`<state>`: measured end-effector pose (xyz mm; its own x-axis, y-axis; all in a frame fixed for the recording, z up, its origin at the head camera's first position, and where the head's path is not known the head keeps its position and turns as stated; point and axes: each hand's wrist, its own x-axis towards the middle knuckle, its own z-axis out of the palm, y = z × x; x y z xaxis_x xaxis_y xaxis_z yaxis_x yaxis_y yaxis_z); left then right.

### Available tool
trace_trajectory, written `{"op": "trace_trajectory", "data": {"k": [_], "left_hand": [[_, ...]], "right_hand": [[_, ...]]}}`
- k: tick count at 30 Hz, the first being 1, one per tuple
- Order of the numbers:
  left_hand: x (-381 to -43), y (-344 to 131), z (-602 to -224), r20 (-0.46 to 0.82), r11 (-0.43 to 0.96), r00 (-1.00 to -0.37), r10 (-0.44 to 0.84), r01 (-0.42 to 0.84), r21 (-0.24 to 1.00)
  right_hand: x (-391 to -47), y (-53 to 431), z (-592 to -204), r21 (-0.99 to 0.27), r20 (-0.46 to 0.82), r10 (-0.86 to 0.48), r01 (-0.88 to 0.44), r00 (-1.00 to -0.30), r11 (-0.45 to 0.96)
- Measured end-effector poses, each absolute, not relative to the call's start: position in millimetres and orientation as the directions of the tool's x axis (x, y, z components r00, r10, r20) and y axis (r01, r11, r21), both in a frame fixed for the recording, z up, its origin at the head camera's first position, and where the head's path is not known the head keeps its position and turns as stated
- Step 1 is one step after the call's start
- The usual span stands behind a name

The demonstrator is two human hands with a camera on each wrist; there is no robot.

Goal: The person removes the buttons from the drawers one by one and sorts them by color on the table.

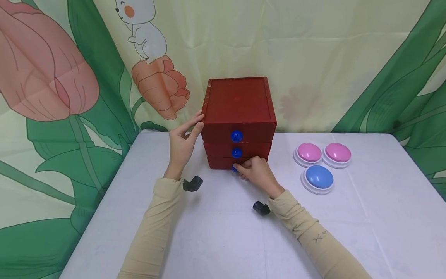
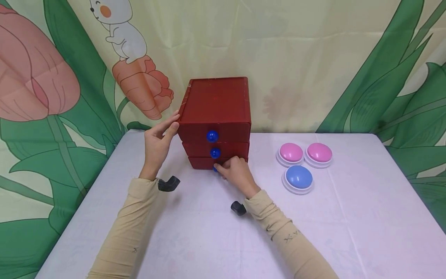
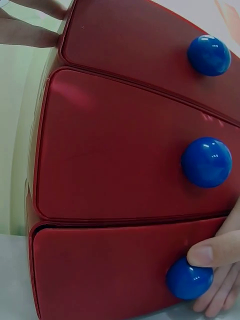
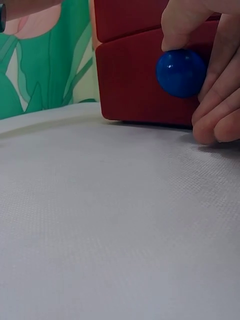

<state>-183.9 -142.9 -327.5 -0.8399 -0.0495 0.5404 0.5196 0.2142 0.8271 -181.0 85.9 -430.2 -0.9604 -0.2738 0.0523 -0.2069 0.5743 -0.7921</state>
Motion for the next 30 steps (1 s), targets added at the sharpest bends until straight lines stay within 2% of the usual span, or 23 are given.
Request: {"op": "trace_trajectory", "data": {"k": [22, 30], "left_hand": [[-190, -146, -335, 0.555, 0.198, -0.831, -0.047, 0.536, 0.820], [-184, -143, -328, 0.529, 0.193, -0.847, -0.051, 0.511, 0.838]], "right_hand": [[-158, 86, -429, -0.790, 0.027, -0.299, -0.204, -0.954, 0.578], [-150, 87, -430, -0.785, -0.002, -0.305, -0.187, -0.952, 0.590]]}}
